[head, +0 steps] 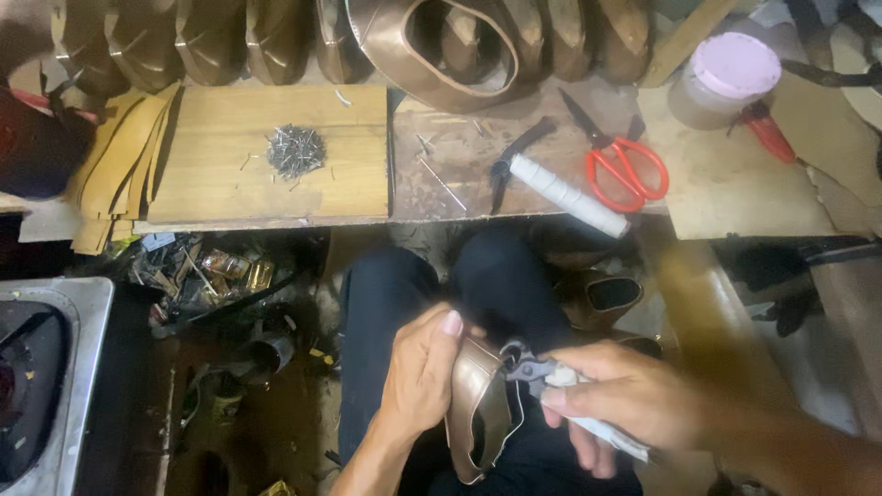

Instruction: The person holds a brown shoe and repeatedly rubs its edges with a white cloth, then uses a hammer to tap the shoe's edge. The person continues to rub and tap the shoe's edge while turning it over to work on different sides.

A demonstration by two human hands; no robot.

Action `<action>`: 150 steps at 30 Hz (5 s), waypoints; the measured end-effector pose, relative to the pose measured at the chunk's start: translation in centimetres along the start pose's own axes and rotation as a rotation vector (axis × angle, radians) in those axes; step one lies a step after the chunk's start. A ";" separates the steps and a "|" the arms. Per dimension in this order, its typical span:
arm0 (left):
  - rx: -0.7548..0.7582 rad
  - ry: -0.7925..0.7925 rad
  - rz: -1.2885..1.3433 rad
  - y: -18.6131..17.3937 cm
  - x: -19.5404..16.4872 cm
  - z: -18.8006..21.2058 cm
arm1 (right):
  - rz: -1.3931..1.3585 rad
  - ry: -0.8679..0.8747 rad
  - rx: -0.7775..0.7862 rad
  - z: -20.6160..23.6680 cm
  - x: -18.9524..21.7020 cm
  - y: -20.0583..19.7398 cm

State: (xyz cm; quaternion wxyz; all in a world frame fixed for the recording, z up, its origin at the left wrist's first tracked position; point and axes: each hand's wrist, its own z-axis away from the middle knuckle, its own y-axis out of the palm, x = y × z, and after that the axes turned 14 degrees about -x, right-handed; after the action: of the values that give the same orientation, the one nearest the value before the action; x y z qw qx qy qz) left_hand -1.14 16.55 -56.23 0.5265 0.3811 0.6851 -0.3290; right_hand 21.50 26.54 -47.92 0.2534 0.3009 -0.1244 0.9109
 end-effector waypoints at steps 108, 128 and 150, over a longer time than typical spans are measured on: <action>-0.033 -0.654 0.294 0.6 13.7 -4.6 | 0.310 -0.962 -0.995 -17.5 -4.9 4.5; -0.060 -0.628 0.303 1.0 12.6 -4.8 | 0.315 -1.008 -1.004 -17.3 -5.2 4.6; -0.069 -0.660 0.400 0.9 11.7 -5.0 | 0.362 -1.032 -1.017 -17.1 -4.8 4.9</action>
State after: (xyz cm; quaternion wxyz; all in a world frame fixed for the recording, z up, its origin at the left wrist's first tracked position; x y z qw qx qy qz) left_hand -4.49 23.32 -66.54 0.7848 0.3629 0.4019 -0.3015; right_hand 13.91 27.03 -64.66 0.1169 0.5108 -0.6812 0.5112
